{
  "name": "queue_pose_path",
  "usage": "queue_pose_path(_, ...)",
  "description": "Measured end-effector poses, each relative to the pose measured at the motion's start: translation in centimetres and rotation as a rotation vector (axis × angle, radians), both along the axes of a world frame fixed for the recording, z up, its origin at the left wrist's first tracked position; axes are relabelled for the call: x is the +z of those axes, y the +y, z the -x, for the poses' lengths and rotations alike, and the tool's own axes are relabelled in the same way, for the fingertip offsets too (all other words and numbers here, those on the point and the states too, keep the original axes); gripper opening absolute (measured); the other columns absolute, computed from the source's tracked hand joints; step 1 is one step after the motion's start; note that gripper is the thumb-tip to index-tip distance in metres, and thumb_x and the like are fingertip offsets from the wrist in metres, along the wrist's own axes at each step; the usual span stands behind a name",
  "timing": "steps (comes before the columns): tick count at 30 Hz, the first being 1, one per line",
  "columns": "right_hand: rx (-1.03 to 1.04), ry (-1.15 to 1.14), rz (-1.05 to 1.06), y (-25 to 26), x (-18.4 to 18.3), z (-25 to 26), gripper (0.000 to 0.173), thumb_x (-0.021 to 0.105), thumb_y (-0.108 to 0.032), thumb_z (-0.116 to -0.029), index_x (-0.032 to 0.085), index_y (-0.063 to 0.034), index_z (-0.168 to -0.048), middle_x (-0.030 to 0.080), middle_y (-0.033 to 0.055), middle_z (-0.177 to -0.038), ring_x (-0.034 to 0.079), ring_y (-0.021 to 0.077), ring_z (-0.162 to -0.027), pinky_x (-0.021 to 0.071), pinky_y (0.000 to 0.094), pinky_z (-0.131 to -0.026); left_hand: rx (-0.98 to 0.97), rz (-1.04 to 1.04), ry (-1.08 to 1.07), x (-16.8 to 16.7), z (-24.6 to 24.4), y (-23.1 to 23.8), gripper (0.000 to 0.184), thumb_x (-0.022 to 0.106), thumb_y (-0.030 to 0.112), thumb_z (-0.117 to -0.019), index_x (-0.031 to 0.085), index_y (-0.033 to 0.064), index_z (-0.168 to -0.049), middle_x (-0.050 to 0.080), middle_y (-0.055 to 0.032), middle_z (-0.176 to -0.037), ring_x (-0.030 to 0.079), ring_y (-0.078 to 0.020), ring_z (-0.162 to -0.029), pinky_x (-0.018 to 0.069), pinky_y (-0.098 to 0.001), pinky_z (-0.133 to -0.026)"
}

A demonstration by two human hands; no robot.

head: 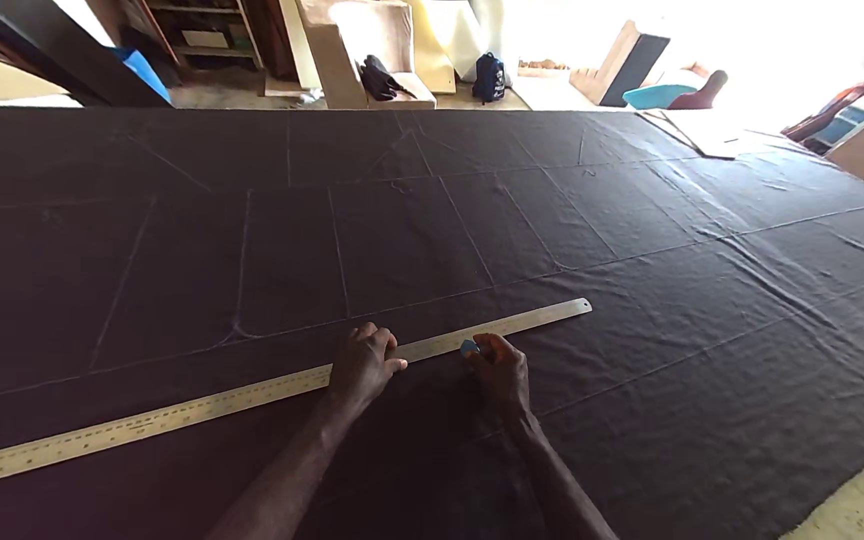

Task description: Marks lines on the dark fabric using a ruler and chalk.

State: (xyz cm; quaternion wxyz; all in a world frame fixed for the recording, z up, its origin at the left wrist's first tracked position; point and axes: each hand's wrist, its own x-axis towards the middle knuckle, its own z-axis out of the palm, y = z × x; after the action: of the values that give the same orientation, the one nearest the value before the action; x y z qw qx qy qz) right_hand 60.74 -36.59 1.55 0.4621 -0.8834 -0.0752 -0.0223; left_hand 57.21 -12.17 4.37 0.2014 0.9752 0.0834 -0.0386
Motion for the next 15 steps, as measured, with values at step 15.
queue_pose_path(15,0.117,-0.151,0.294,0.9,1.2,0.0,0.014,0.068,-0.019,-0.0943,0.073,-0.0121,-0.106,0.072,0.0091,-0.097,0.071,0.0290,-0.084,0.0572,0.0543,-0.071,-0.038,-0.085,0.258,2.8,-2.4,-0.7,0.042,0.085,0.038,-0.0828,0.071,0.0082,-0.110,0.069,-0.0144,-0.114,0.064,-0.0353,-0.112,0.0512,-0.0580,-0.095)
